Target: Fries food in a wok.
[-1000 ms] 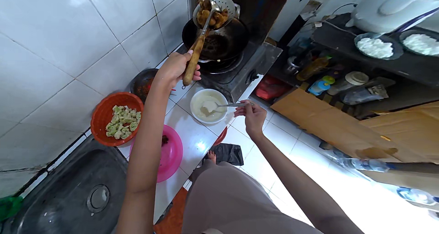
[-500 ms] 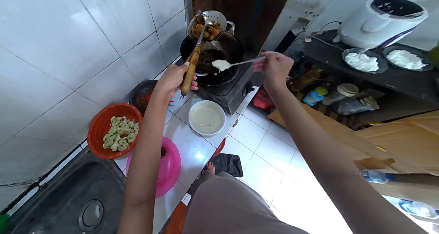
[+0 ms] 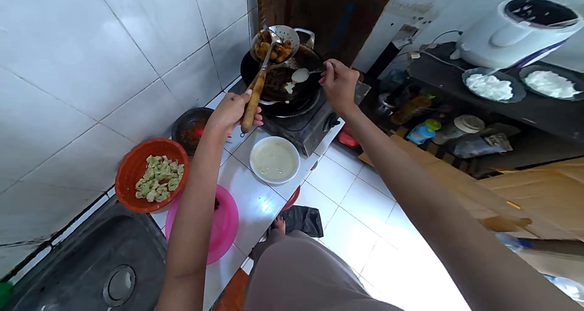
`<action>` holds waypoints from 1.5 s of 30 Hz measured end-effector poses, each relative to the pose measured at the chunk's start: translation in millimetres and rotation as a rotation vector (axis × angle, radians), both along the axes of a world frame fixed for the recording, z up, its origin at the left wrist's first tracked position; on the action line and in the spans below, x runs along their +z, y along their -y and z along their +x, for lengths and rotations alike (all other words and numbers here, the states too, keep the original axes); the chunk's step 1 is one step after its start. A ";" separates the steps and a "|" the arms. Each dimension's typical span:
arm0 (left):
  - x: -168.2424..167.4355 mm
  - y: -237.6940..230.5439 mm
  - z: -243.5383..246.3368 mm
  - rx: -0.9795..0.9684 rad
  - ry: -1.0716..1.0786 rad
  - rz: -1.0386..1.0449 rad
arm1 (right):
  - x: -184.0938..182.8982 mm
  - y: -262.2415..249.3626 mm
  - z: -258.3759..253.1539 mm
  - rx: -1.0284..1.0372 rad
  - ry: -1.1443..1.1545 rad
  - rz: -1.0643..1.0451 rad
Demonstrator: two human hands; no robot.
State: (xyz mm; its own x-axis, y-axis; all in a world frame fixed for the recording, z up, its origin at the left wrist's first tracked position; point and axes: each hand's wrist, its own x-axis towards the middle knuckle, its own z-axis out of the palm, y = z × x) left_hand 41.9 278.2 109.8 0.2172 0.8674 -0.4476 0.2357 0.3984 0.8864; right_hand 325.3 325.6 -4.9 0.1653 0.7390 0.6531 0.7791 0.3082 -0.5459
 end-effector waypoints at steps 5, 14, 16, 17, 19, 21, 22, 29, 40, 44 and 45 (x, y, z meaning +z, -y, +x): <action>0.8 0.0 3.6 0.000 0.005 0.002 | 3.4 5.2 -3.3 -0.134 -0.303 -0.146; 0.7 6.5 4.6 -0.027 0.020 0.010 | 24.7 11.9 -14.7 -0.326 -1.326 -0.292; 1.3 8.3 4.6 -0.028 0.017 0.012 | 26.9 13.7 -13.6 -0.327 -1.456 -0.287; 1.5 9.1 4.4 -0.032 0.016 0.015 | 28.8 15.2 -13.1 -0.319 -1.511 -0.289; 1.8 10.3 3.9 -0.042 0.017 0.018 | 31.3 17.9 -11.9 -0.319 -1.581 -0.293; 2.6 11.8 3.6 -0.043 0.019 0.024 | 32.8 21.6 -9.7 -0.305 -1.620 -0.292; 2.7 12.4 3.4 -0.042 0.020 0.028 | 33.9 24.7 -8.8 -0.295 -1.618 -0.291; 6.1 16.8 2.9 -0.025 0.018 0.024 | 43.3 67.0 -7.6 -0.199 -1.362 -0.292; 3.1 20.6 -0.9 -0.023 0.036 0.016 | -64.2 176.4 -48.3 0.129 -0.505 -0.394; 5.6 22.5 -1.1 -0.020 0.037 0.016 | -106.5 179.2 -47.5 0.202 -0.086 -0.212; 5.7 23.0 -1.8 -0.023 0.039 0.017 | -113.9 178.9 -47.3 0.214 -0.046 -0.201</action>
State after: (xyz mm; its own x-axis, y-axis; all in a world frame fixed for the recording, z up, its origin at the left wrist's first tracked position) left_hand 40.1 255.2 115.5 0.2540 0.8695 -0.4237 0.2097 0.3781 0.9017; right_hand 278.0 146.7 -118.8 0.0179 0.8741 0.4854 0.6816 0.3446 -0.6456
